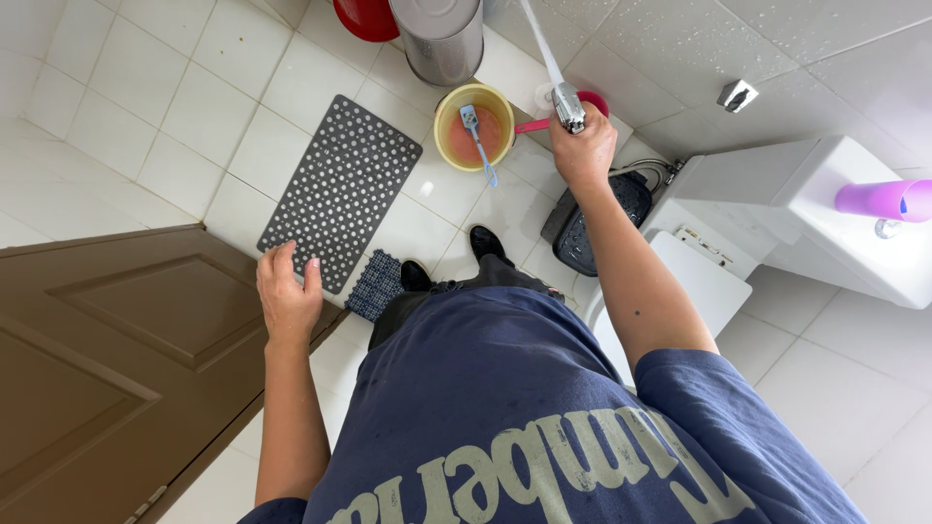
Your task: Rinsing hands, a cleaning brush, and a bucket using a handheld bidet sprayer in a bathroom.
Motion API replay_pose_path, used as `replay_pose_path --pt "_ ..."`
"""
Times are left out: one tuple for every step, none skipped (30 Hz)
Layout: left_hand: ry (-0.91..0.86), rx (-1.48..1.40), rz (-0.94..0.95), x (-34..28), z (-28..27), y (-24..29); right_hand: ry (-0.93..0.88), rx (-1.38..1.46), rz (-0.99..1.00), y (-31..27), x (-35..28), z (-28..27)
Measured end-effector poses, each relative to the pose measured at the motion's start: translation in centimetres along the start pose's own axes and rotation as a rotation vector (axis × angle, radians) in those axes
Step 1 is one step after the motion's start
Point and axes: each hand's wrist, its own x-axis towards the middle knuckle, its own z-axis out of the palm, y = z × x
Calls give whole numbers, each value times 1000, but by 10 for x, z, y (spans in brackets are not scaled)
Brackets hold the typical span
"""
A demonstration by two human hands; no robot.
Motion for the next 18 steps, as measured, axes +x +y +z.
replay_pose_path --pt "1 -2 -2 -1 0 -1 -1 -2 -3 2 -2 2" --pt "-4 -6 -17 -2 -1 -3 -17 -12 -30 3 -5 3" --pt "-12 -9 -32 -3 -2 -4 -33 -21 -57 5 -9 5" --pt "-12 -10 -33 -4 -3 -3 -34 -22 -57 4 -13 6" --pt "-31 2 -63 -4 -5 -1 -56 -44 -53 2 -18 7" --pt "-50 13 -93 -5 -7 1 -77 -66 -49 1 -23 8" --pt "-49 13 -92 -6 -5 0 -76 -65 -51 2 -25 11" --pt "-38 3 -77 -6 -4 -2 -86 -77 -41 3 -28 13" --pt "-32 -5 -65 -10 -4 -3 -101 -89 -28 4 -32 16" --pt "-33 -3 -68 -13 -5 -4 -105 -88 -27 4 -37 18" --pt "-31 -4 -71 -13 -5 -5 -101 -94 -29 4 -39 20" --pt "-30 -5 -74 -13 -6 -6 -98 -100 -31 4 -41 22" --pt "-31 -3 -77 -15 -6 -6 -101 -99 -30 4 -42 22" --pt "-30 4 -81 -17 -5 -7 -89 -89 -48 4 -44 23" --pt "-29 11 -86 -20 -6 -8 -78 -79 -66 3 -47 23" --pt "-31 14 -89 -23 -7 -10 -83 -78 -65 7 -49 26" --pt "-34 8 -94 -24 -7 -11 -69 -91 -84 11 -48 29" --pt "-38 2 -99 -25 -7 -13 -54 -105 -103 15 -47 32"
